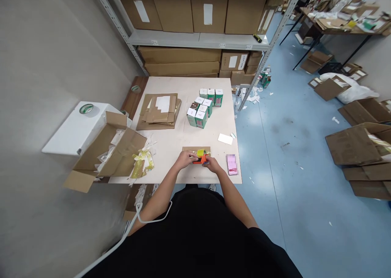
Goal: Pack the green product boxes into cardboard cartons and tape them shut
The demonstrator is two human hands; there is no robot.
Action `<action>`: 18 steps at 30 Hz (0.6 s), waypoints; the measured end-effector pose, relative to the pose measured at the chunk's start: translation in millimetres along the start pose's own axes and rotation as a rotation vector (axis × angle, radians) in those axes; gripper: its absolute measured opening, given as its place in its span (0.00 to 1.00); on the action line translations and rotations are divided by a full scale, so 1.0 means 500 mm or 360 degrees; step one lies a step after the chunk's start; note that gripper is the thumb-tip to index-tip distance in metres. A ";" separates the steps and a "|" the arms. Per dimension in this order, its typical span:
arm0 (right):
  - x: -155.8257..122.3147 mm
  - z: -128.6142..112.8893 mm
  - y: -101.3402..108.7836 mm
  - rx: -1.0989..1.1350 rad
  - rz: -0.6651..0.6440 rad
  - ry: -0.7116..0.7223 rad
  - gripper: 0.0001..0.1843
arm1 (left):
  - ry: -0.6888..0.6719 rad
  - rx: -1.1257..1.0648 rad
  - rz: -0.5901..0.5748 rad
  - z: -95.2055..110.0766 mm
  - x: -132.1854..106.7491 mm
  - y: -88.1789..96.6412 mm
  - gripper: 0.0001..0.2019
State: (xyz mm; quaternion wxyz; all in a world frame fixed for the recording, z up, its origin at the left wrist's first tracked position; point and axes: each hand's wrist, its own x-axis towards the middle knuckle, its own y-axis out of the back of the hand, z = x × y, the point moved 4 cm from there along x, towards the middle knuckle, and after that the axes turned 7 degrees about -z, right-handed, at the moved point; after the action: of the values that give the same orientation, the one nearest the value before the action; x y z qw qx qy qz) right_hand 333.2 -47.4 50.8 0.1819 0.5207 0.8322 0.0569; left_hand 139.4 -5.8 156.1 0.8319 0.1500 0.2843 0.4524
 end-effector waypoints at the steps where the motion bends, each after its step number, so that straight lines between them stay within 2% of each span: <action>1: 0.001 -0.002 0.001 -0.0006 -0.0010 0.0003 0.14 | 0.0006 -0.0009 0.0000 0.000 0.001 0.001 0.05; 7: 0.011 -0.012 0.004 -0.0048 -0.0082 -0.0010 0.15 | 0.0072 -0.0194 -0.0006 -0.019 0.006 0.003 0.07; 13: 0.007 -0.053 0.007 -0.0154 -0.0083 0.0001 0.19 | 0.0091 -0.0181 0.0200 -0.030 0.003 0.009 0.08; 18: 0.008 -0.070 0.015 -0.0256 0.0035 -0.0037 0.23 | 0.0055 -0.0091 0.0315 -0.028 -0.004 0.013 0.09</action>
State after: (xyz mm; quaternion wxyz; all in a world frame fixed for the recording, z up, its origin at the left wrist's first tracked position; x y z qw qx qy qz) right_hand 325.5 -37.1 84.6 0.2321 0.5140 0.8171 0.1195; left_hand 125.6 -3.9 149.1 0.7820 0.1459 0.2694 0.5429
